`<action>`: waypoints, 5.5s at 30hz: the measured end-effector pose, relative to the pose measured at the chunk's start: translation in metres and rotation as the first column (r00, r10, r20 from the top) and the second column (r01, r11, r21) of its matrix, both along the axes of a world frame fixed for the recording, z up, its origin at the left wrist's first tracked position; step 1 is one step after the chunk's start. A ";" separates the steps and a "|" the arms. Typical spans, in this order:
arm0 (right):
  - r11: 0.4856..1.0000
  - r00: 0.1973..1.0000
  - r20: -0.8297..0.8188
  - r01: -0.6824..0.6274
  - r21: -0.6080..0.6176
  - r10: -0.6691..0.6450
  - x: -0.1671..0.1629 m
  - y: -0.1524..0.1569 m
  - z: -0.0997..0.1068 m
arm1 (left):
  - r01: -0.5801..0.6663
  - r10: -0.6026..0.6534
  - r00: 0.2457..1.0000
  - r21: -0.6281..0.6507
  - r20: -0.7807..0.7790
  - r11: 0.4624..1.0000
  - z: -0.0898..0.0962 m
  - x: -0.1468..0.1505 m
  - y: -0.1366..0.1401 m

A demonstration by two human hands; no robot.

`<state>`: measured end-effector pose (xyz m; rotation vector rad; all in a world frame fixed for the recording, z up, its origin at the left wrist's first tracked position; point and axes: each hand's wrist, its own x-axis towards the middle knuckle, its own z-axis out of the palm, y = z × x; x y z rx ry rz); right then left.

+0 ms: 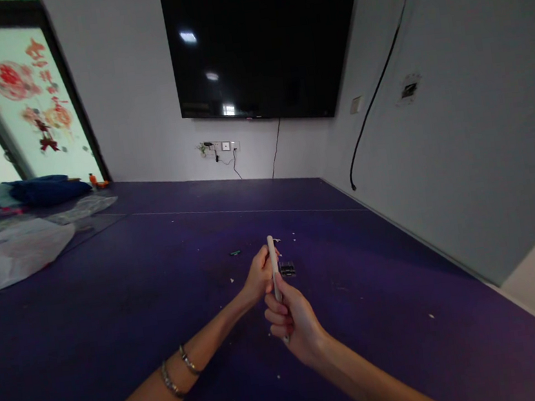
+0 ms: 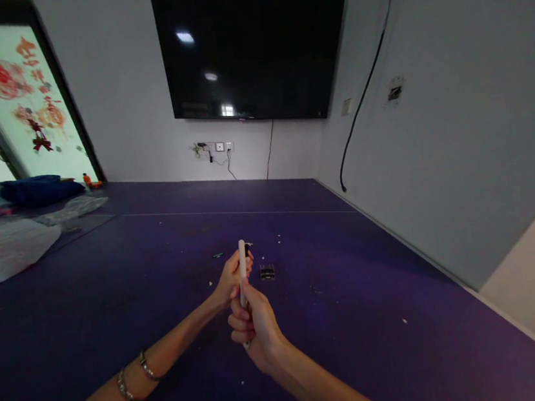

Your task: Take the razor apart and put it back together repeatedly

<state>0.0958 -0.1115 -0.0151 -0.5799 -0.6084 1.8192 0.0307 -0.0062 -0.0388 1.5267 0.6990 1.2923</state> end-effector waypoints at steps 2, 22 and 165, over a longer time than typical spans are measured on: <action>1.000 1.000 0.002 -0.012 -0.009 0.012 -0.001 -0.002 -0.001 | -0.002 0.003 1.000 -0.021 0.012 1.000 0.000 0.000 0.000; 1.000 0.998 0.053 0.027 0.007 -0.027 0.001 0.001 -0.005 | -0.019 0.019 1.000 0.006 0.019 1.000 -0.003 0.000 0.006; 0.594 -0.147 0.602 -0.454 0.664 -0.785 0.109 0.110 0.000 | 0.286 -0.407 0.913 -0.693 -0.012 0.662 0.024 -0.035 0.023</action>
